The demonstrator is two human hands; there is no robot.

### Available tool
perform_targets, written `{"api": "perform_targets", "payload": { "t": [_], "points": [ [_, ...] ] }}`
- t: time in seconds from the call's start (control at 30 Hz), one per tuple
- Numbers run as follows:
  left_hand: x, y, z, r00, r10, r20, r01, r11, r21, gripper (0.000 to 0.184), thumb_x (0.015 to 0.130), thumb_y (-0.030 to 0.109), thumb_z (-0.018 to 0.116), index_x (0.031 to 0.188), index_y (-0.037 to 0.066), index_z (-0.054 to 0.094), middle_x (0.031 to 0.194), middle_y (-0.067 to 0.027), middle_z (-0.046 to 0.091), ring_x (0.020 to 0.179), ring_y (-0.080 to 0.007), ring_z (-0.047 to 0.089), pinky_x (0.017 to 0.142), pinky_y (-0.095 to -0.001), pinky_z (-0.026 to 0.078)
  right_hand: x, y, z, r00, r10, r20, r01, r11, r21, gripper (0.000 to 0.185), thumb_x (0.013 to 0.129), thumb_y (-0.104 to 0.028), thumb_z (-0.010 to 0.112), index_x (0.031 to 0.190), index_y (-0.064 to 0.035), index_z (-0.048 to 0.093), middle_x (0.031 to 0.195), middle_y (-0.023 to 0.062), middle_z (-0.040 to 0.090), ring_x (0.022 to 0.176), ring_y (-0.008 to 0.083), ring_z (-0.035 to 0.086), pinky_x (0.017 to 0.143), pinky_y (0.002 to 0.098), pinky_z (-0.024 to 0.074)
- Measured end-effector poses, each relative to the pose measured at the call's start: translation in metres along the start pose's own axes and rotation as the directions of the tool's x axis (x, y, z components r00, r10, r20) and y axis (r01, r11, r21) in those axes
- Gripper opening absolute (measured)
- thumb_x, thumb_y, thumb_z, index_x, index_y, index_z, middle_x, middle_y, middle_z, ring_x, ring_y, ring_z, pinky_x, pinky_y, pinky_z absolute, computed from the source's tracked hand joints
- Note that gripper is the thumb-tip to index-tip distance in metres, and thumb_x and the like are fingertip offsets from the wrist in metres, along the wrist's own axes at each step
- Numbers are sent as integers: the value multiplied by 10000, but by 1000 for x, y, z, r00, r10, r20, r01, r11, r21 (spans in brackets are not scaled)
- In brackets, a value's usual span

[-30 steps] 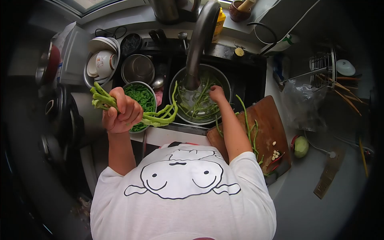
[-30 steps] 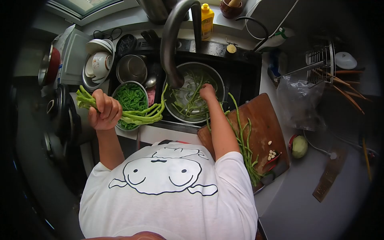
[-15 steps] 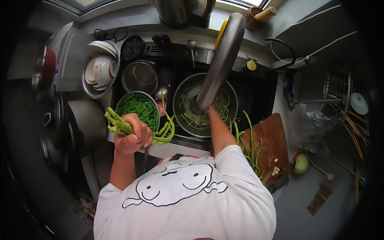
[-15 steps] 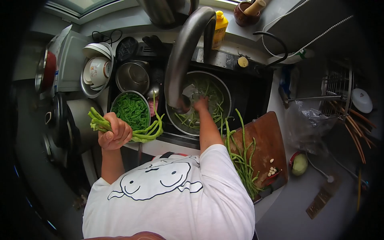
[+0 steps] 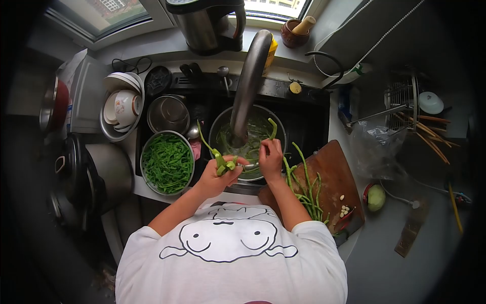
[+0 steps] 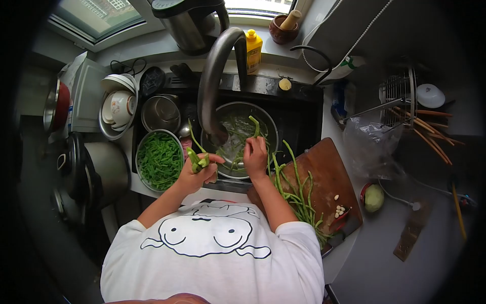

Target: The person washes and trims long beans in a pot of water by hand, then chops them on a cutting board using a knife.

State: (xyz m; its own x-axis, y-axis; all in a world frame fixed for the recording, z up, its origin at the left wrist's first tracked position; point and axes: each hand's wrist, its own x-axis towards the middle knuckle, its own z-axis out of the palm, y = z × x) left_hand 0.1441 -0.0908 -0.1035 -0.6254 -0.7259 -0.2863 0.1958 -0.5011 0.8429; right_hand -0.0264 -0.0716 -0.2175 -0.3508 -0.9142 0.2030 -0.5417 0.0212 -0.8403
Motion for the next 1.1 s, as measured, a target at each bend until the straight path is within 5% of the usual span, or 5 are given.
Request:
{"api": "perform_targets", "payload": {
  "t": [0.37,0.47,0.7,0.8,1.1],
  "points": [
    [8,-38,2,973,98,-209,-43,967,253,116,801,55,547,888,-17,522,747,27,498,667,-39,470,599,-175,397,-47,-59,-18,937,-318,146,295,942,161,190,661,38,535,848,1,535,957,169,517,740,316,583,624,328,482],
    [2,-30,-9,927,334,-168,-250,888,386,50,829,37,474,794,17,503,805,-33,500,698,-81,427,635,-206,374,-28,-21,-12,873,361,329,-469,807,359,96,711,-11,500,794,16,540,916,181,546,862,316,550,734,346,439],
    [-7,-12,-21,951,299,-77,-259,909,328,135,884,157,429,838,34,464,743,-97,541,892,-171,480,769,-334,374,94,108,40,677,697,238,-603,710,-363,334,759,-154,498,1061,-14,520,1070,189,536,1006,319,506,832,377,412],
    [-12,-4,-24,982,173,-72,-158,971,180,106,877,124,430,820,35,446,759,-115,550,792,-164,516,710,-308,405,103,178,85,630,684,368,-348,672,-653,358,750,-129,507,1099,-47,507,1130,181,507,1035,345,487,837,403,414],
    [-13,6,-25,998,28,60,-32,996,81,92,849,75,483,776,23,462,672,-40,470,657,-133,516,572,-264,411,44,260,163,410,802,434,-284,565,-775,373,788,-222,529,1140,-101,504,1141,172,499,1042,314,489,839,417,409]
  ]
}}
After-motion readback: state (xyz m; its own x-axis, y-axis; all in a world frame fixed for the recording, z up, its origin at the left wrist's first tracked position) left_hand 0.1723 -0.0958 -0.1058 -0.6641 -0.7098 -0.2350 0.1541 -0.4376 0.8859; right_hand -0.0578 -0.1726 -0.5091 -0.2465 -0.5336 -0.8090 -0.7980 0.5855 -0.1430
